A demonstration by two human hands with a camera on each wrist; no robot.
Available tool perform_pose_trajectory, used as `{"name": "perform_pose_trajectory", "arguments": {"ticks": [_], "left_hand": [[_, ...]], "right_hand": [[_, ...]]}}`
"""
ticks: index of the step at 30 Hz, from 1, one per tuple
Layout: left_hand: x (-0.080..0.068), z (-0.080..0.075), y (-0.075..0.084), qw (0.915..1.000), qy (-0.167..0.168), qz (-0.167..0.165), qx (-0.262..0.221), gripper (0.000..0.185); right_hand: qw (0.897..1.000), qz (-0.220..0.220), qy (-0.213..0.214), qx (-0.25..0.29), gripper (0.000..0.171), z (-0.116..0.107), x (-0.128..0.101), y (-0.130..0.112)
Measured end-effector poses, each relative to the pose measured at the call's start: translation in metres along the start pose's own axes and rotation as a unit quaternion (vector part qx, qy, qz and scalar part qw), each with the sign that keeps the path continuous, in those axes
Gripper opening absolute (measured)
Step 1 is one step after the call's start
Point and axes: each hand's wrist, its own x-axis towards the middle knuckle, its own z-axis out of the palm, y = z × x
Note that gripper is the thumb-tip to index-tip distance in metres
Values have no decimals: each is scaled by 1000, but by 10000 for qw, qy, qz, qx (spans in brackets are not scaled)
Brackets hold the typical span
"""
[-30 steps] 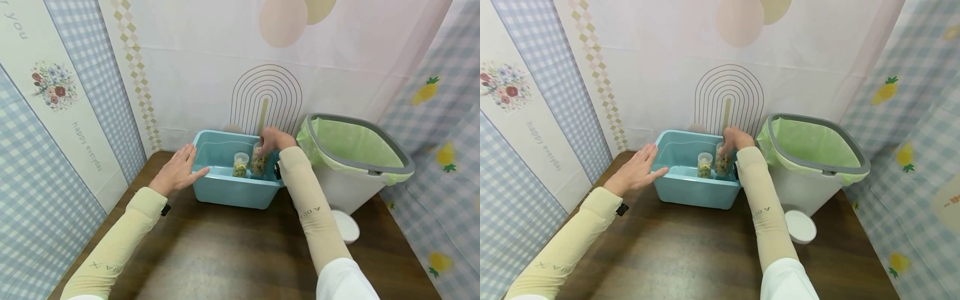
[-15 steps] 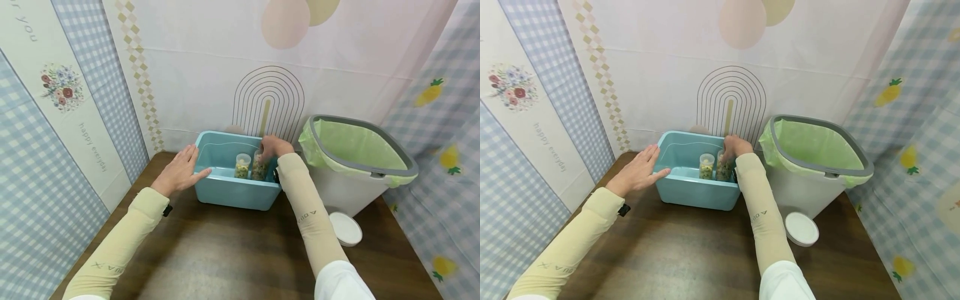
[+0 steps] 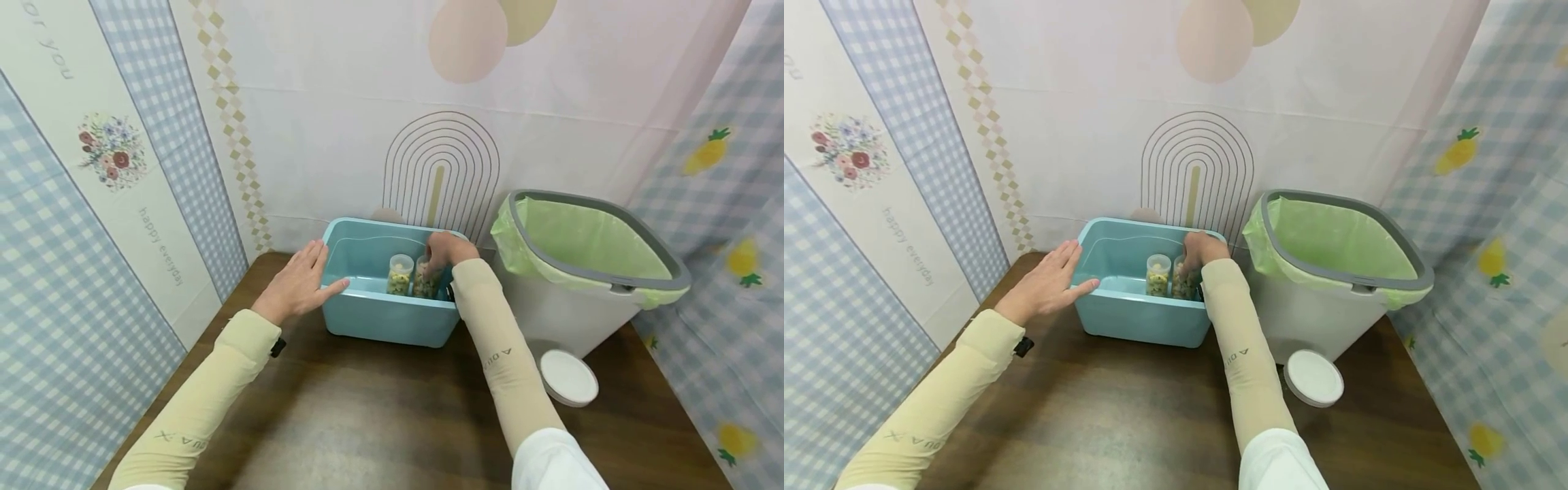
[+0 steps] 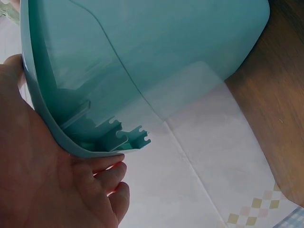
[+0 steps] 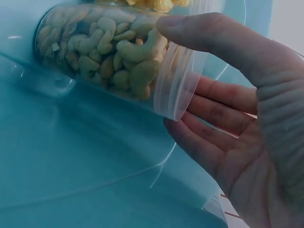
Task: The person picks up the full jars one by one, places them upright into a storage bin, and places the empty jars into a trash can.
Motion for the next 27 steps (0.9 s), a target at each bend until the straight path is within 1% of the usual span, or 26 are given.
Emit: {"name": "perform_pose_trajectory", "arguments": {"ticks": [4,8,14,19,21,24,27], "left_hand": [[0,1,5,10000,-6,25,-3,98],[-1,0,8,10000,23,-17,24,98],[1,3,14,10000,20,-23,-11,99],[4,3,21,10000,-10,-55,23,99],[6,3,23,9999,2,-90,54,98],[11,6,25,9998,30,-137,109,98],[15,8,27,9998,32,-159,100,98]], "right_hand": [[10000,64,21,-41,54,1,-5,3],[9998,70,49,-175,55,-3,-11,0],[9989,274,-85,-379,43,-14,-20,-2],[9990,243,-161,-344,41,-29,-24,2],[9991,173,-120,-355,37,-37,-24,4],[9989,97,-174,-417,29,-49,-21,6],[9987,54,-194,-473,31,-60,-21,6]]}}
